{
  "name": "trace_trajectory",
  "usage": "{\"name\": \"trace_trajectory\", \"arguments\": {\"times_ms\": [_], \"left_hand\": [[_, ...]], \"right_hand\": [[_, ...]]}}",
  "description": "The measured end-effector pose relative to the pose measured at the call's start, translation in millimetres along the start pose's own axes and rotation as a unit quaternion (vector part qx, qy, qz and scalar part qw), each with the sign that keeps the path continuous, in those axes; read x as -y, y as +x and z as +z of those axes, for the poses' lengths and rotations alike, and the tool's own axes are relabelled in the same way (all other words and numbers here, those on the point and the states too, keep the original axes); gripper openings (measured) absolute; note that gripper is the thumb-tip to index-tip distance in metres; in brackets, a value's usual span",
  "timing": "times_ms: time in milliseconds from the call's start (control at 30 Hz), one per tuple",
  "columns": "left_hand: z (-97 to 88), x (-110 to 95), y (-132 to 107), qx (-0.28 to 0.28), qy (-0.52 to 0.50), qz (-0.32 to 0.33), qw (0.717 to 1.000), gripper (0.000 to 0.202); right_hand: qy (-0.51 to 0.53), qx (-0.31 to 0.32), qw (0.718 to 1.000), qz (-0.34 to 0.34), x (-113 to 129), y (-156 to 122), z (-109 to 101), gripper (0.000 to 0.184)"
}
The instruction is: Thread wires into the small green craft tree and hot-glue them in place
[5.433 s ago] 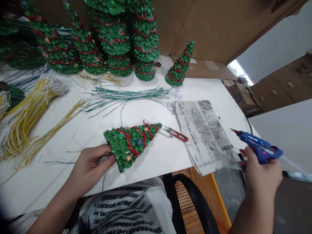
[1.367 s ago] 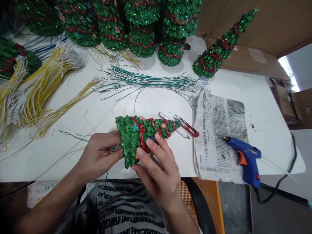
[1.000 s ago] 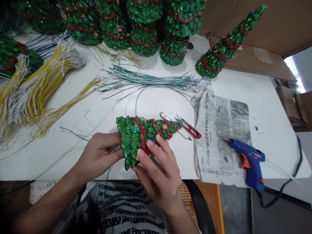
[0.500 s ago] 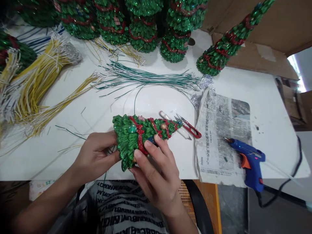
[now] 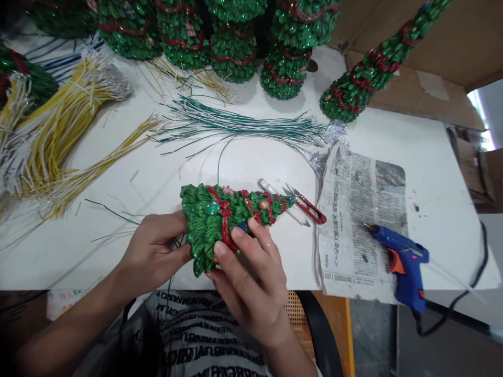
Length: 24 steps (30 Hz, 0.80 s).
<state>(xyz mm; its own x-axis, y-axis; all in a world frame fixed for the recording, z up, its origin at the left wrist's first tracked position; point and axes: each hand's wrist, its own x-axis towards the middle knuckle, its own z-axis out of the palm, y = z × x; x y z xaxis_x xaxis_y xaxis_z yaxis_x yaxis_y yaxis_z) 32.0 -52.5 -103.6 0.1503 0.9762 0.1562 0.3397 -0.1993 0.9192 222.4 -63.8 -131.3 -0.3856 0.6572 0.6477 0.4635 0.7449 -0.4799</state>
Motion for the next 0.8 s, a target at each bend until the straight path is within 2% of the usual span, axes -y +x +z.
{"name": "trace_trajectory", "arguments": {"times_ms": [367, 800], "left_hand": [[0.8, 0.1, 0.2, 0.01, -0.015, -0.027, 0.999, 0.019], [1.8, 2.1, -1.6, 0.01, -0.019, 0.003, 1.0, 0.017]], "right_hand": [[0.006, -0.014, 1.0, -0.004, -1.1, -0.3, 3.1, 0.06], [0.01, -0.013, 1.0, 0.001, 0.3, -1.8, 2.9, 0.06]]}}
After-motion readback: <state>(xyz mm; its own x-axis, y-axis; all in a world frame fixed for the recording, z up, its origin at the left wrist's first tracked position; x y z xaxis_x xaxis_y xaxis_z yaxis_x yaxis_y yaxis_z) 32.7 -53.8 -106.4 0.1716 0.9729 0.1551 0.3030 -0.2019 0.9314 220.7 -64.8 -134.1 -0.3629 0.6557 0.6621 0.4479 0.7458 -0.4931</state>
